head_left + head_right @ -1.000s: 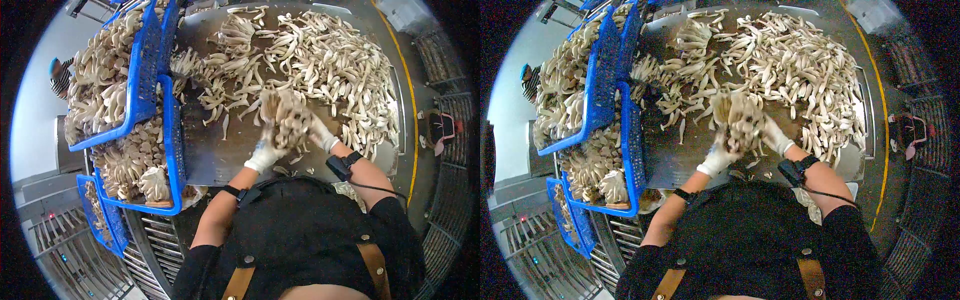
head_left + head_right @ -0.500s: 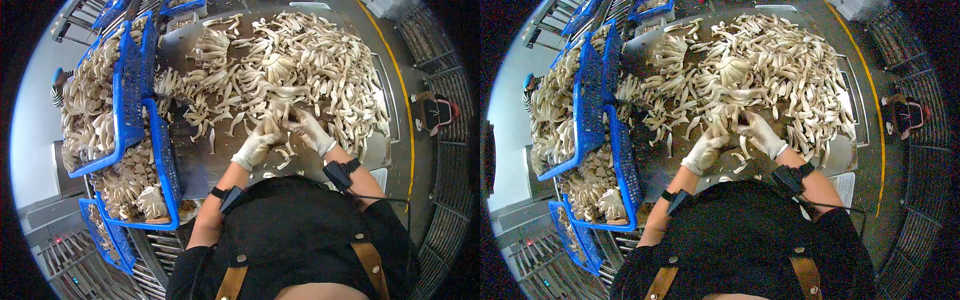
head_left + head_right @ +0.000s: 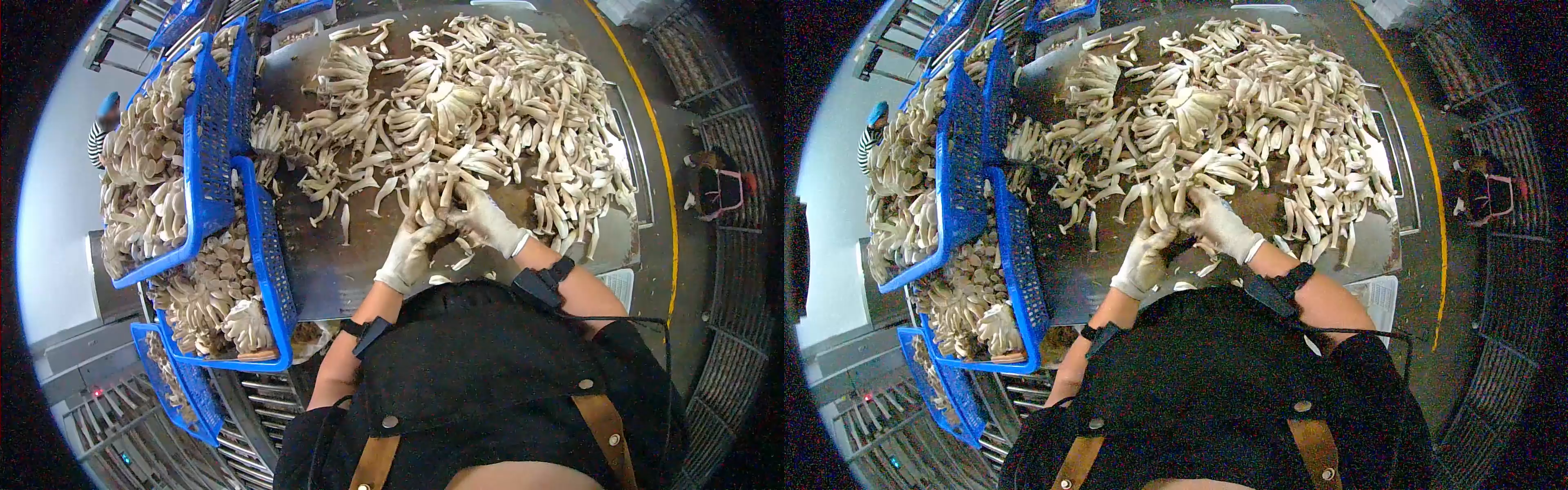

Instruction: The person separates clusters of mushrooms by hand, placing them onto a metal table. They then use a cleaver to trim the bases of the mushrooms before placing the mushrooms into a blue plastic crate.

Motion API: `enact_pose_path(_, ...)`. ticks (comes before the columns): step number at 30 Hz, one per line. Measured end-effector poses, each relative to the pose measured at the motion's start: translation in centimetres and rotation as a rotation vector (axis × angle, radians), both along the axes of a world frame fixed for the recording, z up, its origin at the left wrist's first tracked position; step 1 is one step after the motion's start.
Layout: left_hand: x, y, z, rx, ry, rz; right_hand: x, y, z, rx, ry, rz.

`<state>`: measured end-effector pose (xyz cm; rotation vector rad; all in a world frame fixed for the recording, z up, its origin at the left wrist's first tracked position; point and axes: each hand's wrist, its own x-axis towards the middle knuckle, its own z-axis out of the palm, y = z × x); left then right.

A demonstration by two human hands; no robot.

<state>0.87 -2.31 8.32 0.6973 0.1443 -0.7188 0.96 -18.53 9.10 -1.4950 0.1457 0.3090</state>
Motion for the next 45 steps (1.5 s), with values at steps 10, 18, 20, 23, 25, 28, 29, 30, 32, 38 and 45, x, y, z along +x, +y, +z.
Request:
enact_pose_path(10,0.8,0.7,-0.7,-0.277,0.362,0.239,0.0,-0.5,2.8,0.559,0.042,-0.302)
enact_pose_path(18,0.9,1.9,-1.2,-0.054,0.187,-0.065,0.6,-1.0,1.5,0.284,0.062,0.104)
enact_pose_path(20,1.1,2.2,-1.4,0.045,0.261,-0.021,0.3,-1.6,1.3,0.308,0.138,0.115)
enact_pose_path(23,-0.1,1.3,0.8,0.153,0.058,-0.166,-0.5,-0.1,0.9,0.324,0.230,0.068)
enact_pose_path(25,0.0,1.5,-1.1,0.150,0.020,0.022,-0.5,-0.8,0.5,0.520,0.316,-0.053)
enact_pose_path(28,0.2,1.1,-0.4,0.200,-0.037,-0.056,-0.7,-0.5,1.2,0.618,0.332,-0.095)
enact_pose_path(29,-0.2,0.8,0.5,0.224,-0.048,-0.143,-0.7,0.6,0.7,0.621,0.337,-0.052)
enact_pose_path(30,-0.5,0.7,0.9,0.249,-0.058,-0.232,-0.9,1.3,0.5,0.626,0.342,-0.009)
enact_pose_path(32,0.2,1.6,-2.1,0.170,-0.040,-0.142,-0.4,-0.7,0.4,0.572,0.421,-0.103)
enact_pose_path(38,1.1,4.2,-0.5,0.096,0.104,-0.092,0.1,-4.4,1.6,0.256,0.242,-0.250)
enact_pose_path(45,1.1,2.0,-0.7,-0.014,0.081,-0.505,0.0,0.0,-0.8,-0.009,-0.064,0.302)
